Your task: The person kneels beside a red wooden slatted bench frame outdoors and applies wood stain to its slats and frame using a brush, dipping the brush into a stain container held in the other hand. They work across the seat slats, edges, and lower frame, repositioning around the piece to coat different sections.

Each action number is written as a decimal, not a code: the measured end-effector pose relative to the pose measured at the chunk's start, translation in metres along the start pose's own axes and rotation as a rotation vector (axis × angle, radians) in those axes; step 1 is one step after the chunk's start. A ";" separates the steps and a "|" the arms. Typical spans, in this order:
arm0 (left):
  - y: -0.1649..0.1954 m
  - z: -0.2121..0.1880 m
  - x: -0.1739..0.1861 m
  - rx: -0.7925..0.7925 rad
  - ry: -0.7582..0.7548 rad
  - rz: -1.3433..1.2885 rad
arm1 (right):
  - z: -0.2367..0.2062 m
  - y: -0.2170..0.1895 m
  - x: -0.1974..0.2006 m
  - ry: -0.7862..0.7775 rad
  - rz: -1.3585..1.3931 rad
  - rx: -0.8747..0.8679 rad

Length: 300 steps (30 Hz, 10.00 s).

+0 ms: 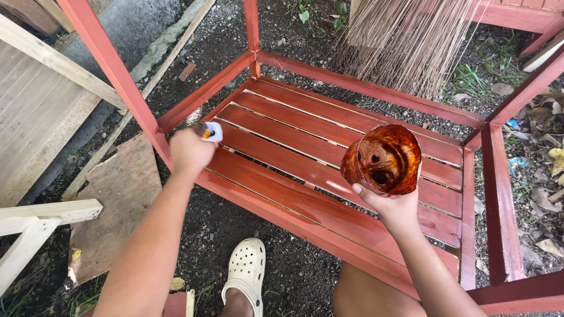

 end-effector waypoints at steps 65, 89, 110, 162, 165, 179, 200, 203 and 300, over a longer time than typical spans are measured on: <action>0.296 -0.221 -0.192 -0.310 -1.030 -0.654 | -0.091 -0.081 0.130 0.077 0.056 -0.113; 0.409 -0.289 -0.199 -0.381 -1.108 -1.329 | -0.066 -0.130 0.144 0.036 0.131 0.170; 0.369 -0.335 -0.191 0.339 -0.791 -1.183 | -0.071 -0.121 0.139 -0.073 0.186 0.012; 0.382 -0.311 -0.215 0.340 -1.000 -0.965 | -0.238 -0.091 0.283 0.028 -0.203 -0.178; 0.384 -0.305 -0.205 0.241 -0.643 -1.011 | -0.237 -0.096 0.284 0.041 -0.221 -0.174; 0.409 -0.303 -0.193 0.225 -1.161 -0.808 | -0.233 -0.101 0.276 0.049 -0.179 -0.192; 0.449 -0.316 -0.228 -0.419 -1.300 -0.801 | -0.240 -0.080 0.289 0.062 -0.082 -0.163; 0.445 -0.315 -0.211 -0.490 -1.277 -0.666 | -0.241 -0.085 0.284 0.049 -0.090 -0.133; 0.234 -0.233 -0.127 0.216 -0.412 -0.981 | -0.273 -0.079 0.300 0.084 -0.190 -0.170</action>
Point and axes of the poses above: each hand's wrist, its own z-axis towards the middle knuckle, its own x-axis out of the back of the hand, y = z × x, the point moved 8 cm from there along z, towards the middle knuckle, and after that the axes turned 7 degrees about -z, right-handed, at the moved point
